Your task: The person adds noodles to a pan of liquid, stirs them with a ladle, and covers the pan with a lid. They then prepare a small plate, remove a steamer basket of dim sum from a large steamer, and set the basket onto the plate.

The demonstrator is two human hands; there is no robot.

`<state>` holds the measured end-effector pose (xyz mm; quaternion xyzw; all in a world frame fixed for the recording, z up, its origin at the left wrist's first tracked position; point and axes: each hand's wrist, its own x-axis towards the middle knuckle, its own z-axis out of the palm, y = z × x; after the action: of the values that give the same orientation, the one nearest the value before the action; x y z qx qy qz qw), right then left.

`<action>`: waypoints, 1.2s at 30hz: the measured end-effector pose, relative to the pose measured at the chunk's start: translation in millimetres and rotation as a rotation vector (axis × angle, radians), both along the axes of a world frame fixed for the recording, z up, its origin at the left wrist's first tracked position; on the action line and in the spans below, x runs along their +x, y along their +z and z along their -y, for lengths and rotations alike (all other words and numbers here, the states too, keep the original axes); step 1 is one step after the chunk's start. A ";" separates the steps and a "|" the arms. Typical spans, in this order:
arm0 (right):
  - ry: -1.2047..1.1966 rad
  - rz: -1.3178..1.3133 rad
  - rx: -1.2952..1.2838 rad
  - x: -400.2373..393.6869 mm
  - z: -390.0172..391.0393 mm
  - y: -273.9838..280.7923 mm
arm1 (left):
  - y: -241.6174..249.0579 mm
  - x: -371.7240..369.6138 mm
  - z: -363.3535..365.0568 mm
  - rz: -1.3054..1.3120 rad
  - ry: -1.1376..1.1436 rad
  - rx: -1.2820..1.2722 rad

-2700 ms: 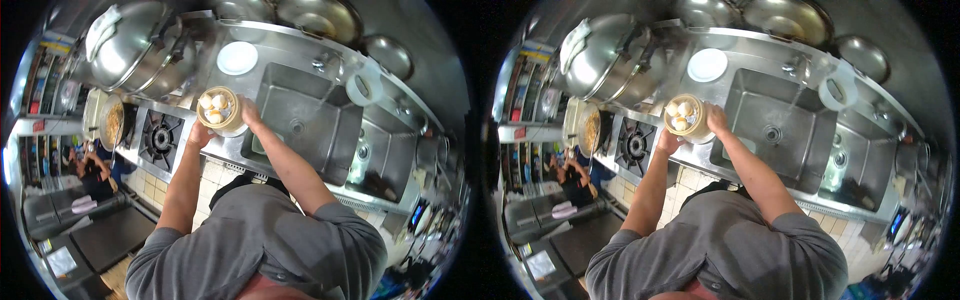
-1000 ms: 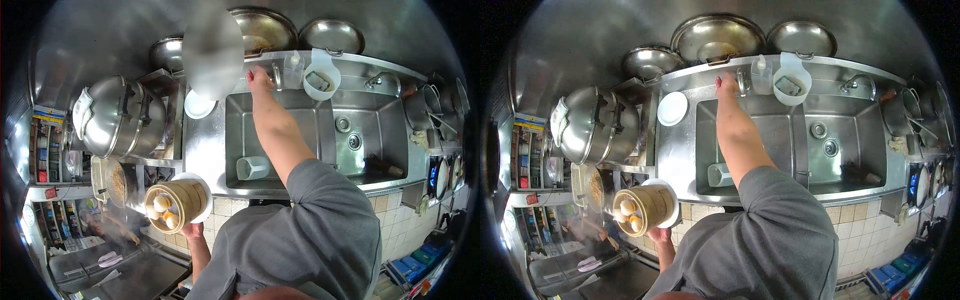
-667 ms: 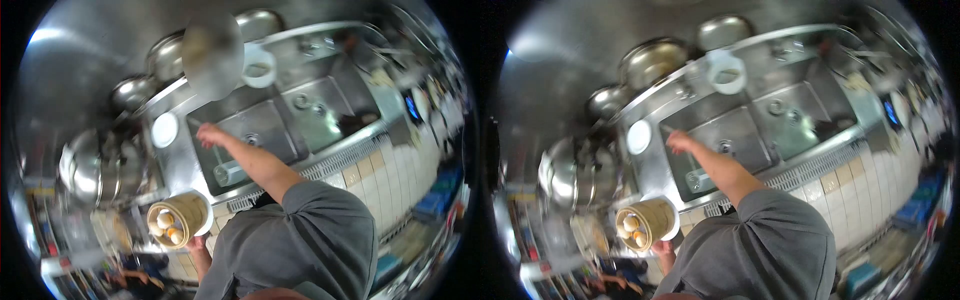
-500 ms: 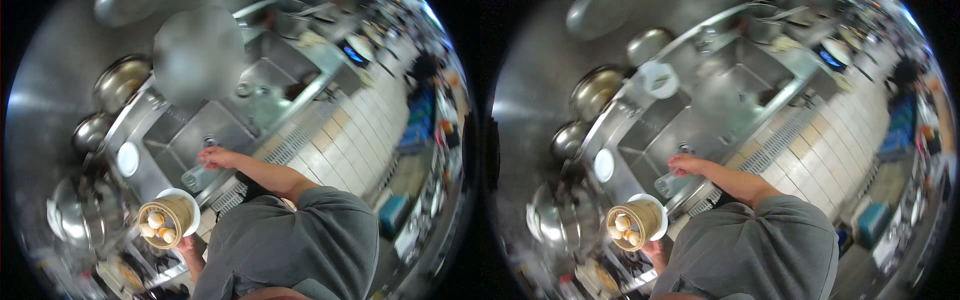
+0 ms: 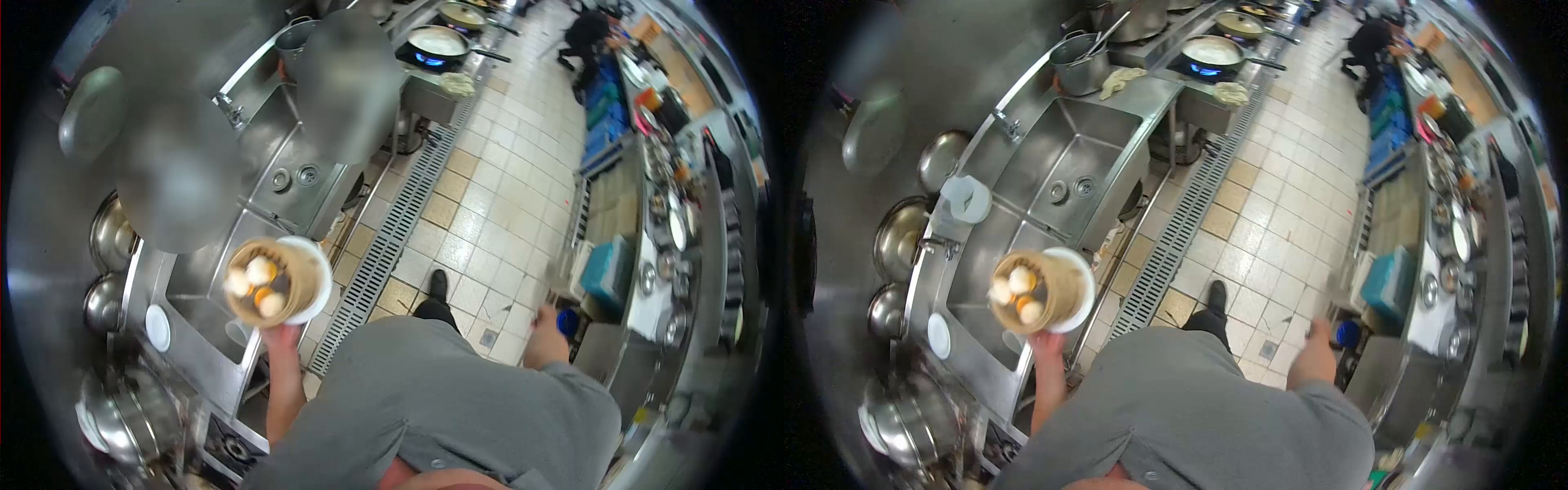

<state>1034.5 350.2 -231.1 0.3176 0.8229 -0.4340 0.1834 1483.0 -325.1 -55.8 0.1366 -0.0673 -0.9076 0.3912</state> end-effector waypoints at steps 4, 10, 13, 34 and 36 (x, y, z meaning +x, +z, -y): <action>0.085 0.436 -0.627 31.8 -114.7 -67.4 | 38.0 -151.5 -43.1 -0.035 -0.087 -0.004; 0.419 0.413 -0.196 -53.2 -29.7 24.6 | 86.2 -344.0 -94.0 -0.092 -0.291 0.007; 0.325 0.041 -0.207 -223.0 21.1 6.4 | 85.1 -439.3 -102.2 -0.064 -0.369 0.012; -0.174 0.422 -0.309 -484.5 -83.6 57.0 | 199.0 -1208.5 -107.3 -0.188 -0.933 -0.065; 0.111 0.464 -0.225 -547.9 -70.6 53.3 | 197.1 -1281.6 -111.7 -0.157 -0.920 -0.038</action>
<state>486.6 420.8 -177.9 0.3407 0.7214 -0.4279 0.4247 201.4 -213.5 141.2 0.0164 -0.1079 -0.9930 -0.0454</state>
